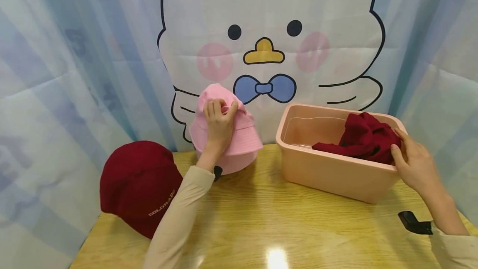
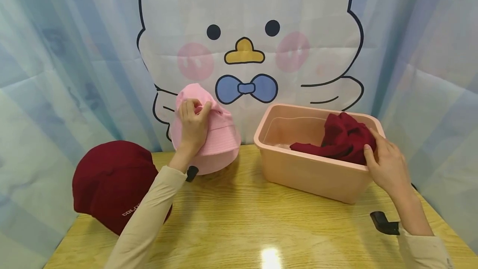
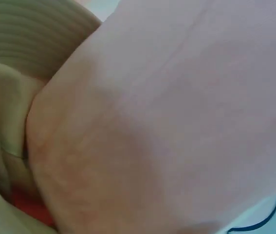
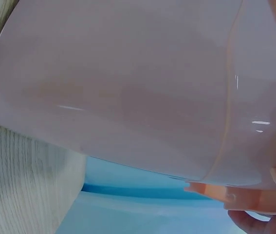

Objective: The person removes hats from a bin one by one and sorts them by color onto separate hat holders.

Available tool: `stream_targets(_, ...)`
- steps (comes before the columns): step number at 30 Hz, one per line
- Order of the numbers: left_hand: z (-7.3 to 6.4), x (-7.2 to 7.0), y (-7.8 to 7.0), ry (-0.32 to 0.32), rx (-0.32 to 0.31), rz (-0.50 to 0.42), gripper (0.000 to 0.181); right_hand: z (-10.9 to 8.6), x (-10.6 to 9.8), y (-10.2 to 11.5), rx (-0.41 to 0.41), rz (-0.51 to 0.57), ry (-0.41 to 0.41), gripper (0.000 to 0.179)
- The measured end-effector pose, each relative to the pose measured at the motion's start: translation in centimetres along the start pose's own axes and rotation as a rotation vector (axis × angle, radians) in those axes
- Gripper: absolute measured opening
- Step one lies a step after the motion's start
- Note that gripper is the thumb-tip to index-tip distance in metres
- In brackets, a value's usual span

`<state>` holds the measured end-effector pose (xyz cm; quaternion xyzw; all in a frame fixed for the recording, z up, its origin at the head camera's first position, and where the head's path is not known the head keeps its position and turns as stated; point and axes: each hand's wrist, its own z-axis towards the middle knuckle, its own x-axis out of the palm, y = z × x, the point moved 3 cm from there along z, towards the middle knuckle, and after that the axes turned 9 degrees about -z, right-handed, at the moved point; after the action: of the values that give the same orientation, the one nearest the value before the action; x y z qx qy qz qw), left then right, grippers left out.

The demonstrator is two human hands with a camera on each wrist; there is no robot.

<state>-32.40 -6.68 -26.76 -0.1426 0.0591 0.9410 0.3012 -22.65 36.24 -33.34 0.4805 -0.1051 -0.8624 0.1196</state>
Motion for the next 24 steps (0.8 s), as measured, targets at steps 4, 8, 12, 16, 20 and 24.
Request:
stream_targets(4,-2.0,-0.7,0.3,0.058,-0.067,0.034,0.012,0.2,0.0,0.2,-0.011,0.006,-0.014,0.049)
stream_targets(8,-3.1,-1.8,0.7,0.092,-0.136,-0.021,0.013,0.3,0.1,0.2,-0.025,-0.003,-0.019,0.05)
stream_targets(12,-4.0,-3.2,1.0,0.082,-0.192,-0.137,0.021,0.4,-0.2,0.3,-0.027,-0.052,-0.035,0.049)
stream_targets(16,-5.5,-5.0,1.5,0.042,-0.323,-0.282,0.028,0.3,-0.9,1.9,-0.076,-0.063,-0.215,0.043)
stream_targets(20,-7.3,-6.6,1.9,0.012,-0.563,-0.47,0.028,0.1,-1.3,5.4,-0.17,0.058,-0.451,0.031)
stream_targets(24,-9.0,-7.5,2.3,0.035,-0.807,-0.57,0.029,0.1,-0.6,10.1,-0.233,0.374,-0.401,0.025)
